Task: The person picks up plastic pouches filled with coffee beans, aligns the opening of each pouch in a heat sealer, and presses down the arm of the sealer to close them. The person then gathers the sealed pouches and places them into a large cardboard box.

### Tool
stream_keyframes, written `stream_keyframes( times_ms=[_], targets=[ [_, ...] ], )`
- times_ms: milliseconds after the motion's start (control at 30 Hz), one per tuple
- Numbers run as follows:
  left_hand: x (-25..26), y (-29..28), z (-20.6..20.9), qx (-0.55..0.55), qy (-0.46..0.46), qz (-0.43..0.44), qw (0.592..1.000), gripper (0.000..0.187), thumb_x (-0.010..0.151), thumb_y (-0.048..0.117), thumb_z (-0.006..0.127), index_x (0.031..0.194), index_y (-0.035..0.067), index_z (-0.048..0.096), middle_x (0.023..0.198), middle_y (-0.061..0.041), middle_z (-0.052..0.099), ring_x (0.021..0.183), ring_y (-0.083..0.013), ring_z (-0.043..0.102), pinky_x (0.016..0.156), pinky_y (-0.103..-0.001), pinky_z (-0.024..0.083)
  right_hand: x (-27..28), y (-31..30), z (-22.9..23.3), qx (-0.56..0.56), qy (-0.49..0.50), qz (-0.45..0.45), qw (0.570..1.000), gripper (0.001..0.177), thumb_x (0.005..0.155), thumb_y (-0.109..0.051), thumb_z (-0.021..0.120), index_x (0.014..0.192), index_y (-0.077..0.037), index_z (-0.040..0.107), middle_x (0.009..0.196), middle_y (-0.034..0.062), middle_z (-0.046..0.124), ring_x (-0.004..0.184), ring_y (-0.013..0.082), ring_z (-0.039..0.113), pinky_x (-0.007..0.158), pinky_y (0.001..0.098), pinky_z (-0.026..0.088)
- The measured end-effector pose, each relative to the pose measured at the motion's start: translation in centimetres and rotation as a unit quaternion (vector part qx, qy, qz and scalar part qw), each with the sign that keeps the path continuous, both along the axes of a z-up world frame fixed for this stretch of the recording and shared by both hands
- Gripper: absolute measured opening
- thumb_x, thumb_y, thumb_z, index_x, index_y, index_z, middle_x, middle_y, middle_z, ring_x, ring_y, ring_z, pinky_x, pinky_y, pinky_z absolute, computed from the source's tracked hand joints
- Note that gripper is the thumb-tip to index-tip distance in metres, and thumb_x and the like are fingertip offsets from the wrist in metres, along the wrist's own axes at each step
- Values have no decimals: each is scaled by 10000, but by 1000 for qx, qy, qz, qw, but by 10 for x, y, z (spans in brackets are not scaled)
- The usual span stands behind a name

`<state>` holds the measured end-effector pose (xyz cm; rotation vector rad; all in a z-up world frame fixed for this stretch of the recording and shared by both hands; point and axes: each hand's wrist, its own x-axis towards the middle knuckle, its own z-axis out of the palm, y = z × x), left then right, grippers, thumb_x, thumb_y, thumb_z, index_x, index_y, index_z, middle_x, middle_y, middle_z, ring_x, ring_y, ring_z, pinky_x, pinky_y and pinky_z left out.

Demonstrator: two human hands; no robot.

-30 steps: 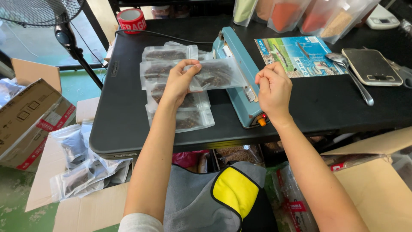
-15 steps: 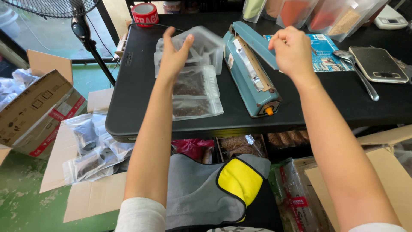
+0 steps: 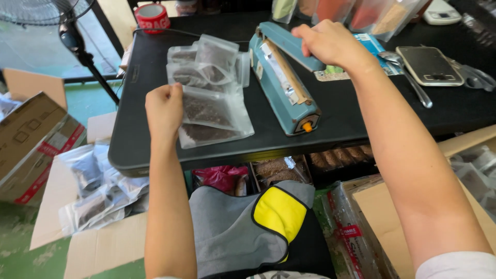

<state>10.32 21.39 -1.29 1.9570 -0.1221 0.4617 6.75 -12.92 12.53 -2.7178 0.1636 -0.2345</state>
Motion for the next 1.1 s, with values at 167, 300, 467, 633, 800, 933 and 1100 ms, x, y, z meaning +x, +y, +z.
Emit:
stream_keyframes(
  times_ms=[167,300,467,633,800,933,1100],
  targets=[
    [25,-65,-18,-208,-17,-69,976,521,1082,214,547,684,199,211,653,79,185,629,-75,182,596,-318,174,-1,16,21,39,79,-3,996,839,1050,-748,249,580,-102,504,619,53,422,584,221,374,647,383,367],
    [53,-110,-31,-216,6,-77,973,503,1080,273,506,676,180,220,622,69,214,602,-75,208,628,-297,318,1,20,15,2,48,-9,999,808,1080,-694,187,525,-138,372,527,30,357,538,243,387,705,383,382],
    [67,-121,-42,-225,64,-68,970,509,1083,282,500,678,175,210,611,63,215,591,-88,196,598,-301,246,26,-7,-41,-39,10,-42,998,753,1099,-559,558,547,-87,357,569,96,379,553,291,375,563,457,271],
    [76,-122,-54,-224,74,-53,970,505,1069,302,501,678,175,209,615,64,223,602,-94,209,603,-304,246,14,-3,-70,12,-41,-11,999,711,1087,-332,609,521,-158,216,489,-23,153,510,161,158,552,349,178],
    [73,-123,-51,-228,84,-62,968,497,1069,315,486,673,176,219,617,63,227,597,-94,206,612,-298,243,16,-9,-85,44,-68,-14,997,712,1098,-279,608,522,-155,209,481,-32,155,483,147,173,651,296,411],
    [78,-126,-58,-232,82,-57,968,491,1060,326,496,665,181,243,618,67,242,602,-96,229,605,-303,257,15,-7,-86,43,-56,-25,997,689,1096,-275,599,543,-158,206,508,-32,144,527,149,150,617,287,351],
    [79,-127,-60,-238,78,-55,967,492,1056,319,499,666,179,235,621,69,239,611,-96,225,622,-288,256,21,-15,-107,23,-103,6,994,707,1085,-256,615,504,-145,229,445,-31,179,425,178,167,944,370,549]
  ],
)
